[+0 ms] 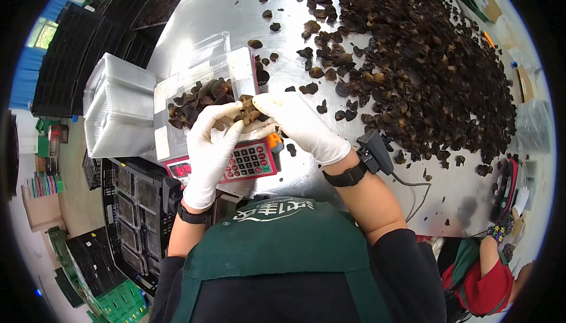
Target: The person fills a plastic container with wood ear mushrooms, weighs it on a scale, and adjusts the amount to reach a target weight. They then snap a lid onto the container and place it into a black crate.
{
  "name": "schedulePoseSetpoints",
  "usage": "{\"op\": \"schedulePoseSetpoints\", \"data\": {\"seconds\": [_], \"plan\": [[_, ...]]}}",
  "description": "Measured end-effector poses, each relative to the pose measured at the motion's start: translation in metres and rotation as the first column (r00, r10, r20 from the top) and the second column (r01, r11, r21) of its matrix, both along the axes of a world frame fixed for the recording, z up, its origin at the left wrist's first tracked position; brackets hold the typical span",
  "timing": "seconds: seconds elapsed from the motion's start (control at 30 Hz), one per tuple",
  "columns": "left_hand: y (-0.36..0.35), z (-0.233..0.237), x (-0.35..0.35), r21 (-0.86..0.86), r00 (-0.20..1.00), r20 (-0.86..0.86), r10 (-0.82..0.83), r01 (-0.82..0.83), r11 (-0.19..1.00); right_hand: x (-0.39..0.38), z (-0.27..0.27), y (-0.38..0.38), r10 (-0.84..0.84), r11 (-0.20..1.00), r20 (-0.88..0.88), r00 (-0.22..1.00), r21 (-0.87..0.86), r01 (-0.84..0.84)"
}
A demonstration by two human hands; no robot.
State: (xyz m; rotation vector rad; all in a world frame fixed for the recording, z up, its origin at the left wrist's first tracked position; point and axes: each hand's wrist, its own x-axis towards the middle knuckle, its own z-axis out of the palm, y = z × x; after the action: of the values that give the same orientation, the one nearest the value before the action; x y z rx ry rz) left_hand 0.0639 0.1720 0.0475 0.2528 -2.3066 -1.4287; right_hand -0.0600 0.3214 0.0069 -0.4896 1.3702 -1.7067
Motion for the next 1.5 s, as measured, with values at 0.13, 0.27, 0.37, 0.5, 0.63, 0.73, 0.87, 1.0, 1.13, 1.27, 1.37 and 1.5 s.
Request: {"op": "schedulePoseSetpoints", "data": {"seconds": [0.13, 0.27, 0.37, 0.5, 0.63, 0.73, 0.87, 1.0, 1.13, 1.27, 1.37, 1.5], "plan": [[0.011, -0.007, 0.004, -0.138, 0.998, -0.012, -0.056, 0.053, 0.989, 0.007, 0.014, 0.013, 0.007, 0.994, -0.037, 0.999, 0.106, -0.003], [0.016, -0.006, 0.017, -0.252, 0.982, 0.052, -0.183, 0.190, 0.949, 0.011, -0.010, 0.038, -0.101, 0.989, -0.024, 0.995, 0.106, 0.103], [-0.019, 0.003, 0.025, -0.457, 0.994, -0.085, -0.075, 0.029, 0.889, 0.007, -0.037, 0.074, -0.145, 0.984, 0.093, 0.985, 0.115, 0.134], [-0.103, 0.045, 0.037, -0.423, 0.944, -0.168, 0.285, -0.330, 0.844, 0.011, -0.047, 0.109, -0.220, 0.970, 0.119, 0.968, 0.129, 0.204], [-0.128, 0.070, 0.033, -0.567, 0.946, -0.217, 0.241, -0.323, 0.758, 0.007, -0.066, 0.119, -0.310, 0.901, 0.024, 0.950, 0.327, 0.285], [-0.122, 0.042, 0.006, -0.821, 0.988, -0.086, -0.128, 0.002, 0.571, 0.013, -0.058, 0.101, -0.295, 0.902, 0.012, 0.955, 0.335, 0.274], [-0.097, -0.005, -0.014, -0.794, 0.944, 0.114, -0.309, 0.273, 0.543, 0.018, -0.051, 0.082, -0.196, 0.911, -0.094, 0.976, 0.352, 0.217], [-0.097, -0.022, -0.020, -0.608, 0.979, 0.148, -0.141, 0.202, 0.768, 0.019, -0.053, 0.082, -0.172, 0.912, -0.066, 0.983, 0.368, 0.184], [-0.097, -0.035, -0.027, -0.580, 0.997, -0.057, 0.052, -0.075, 0.811, 0.017, -0.064, 0.090, -0.204, 0.897, -0.025, 0.979, 0.396, 0.197], [-0.101, -0.034, -0.027, -0.692, 0.999, 0.033, -0.043, 0.054, 0.720, 0.017, -0.069, 0.091, -0.225, 0.907, 0.035, 0.974, 0.373, 0.196], [-0.100, -0.007, -0.015, -0.599, 0.982, 0.173, -0.077, 0.167, 0.783, 0.016, -0.068, 0.085, -0.225, 0.918, 0.072, 0.972, 0.351, 0.186], [-0.129, 0.025, 0.003, -0.579, 0.984, 0.045, 0.173, -0.116, 0.807, 0.012, -0.059, 0.074, -0.208, 0.925, 0.072, 0.976, 0.340, 0.172]]}}
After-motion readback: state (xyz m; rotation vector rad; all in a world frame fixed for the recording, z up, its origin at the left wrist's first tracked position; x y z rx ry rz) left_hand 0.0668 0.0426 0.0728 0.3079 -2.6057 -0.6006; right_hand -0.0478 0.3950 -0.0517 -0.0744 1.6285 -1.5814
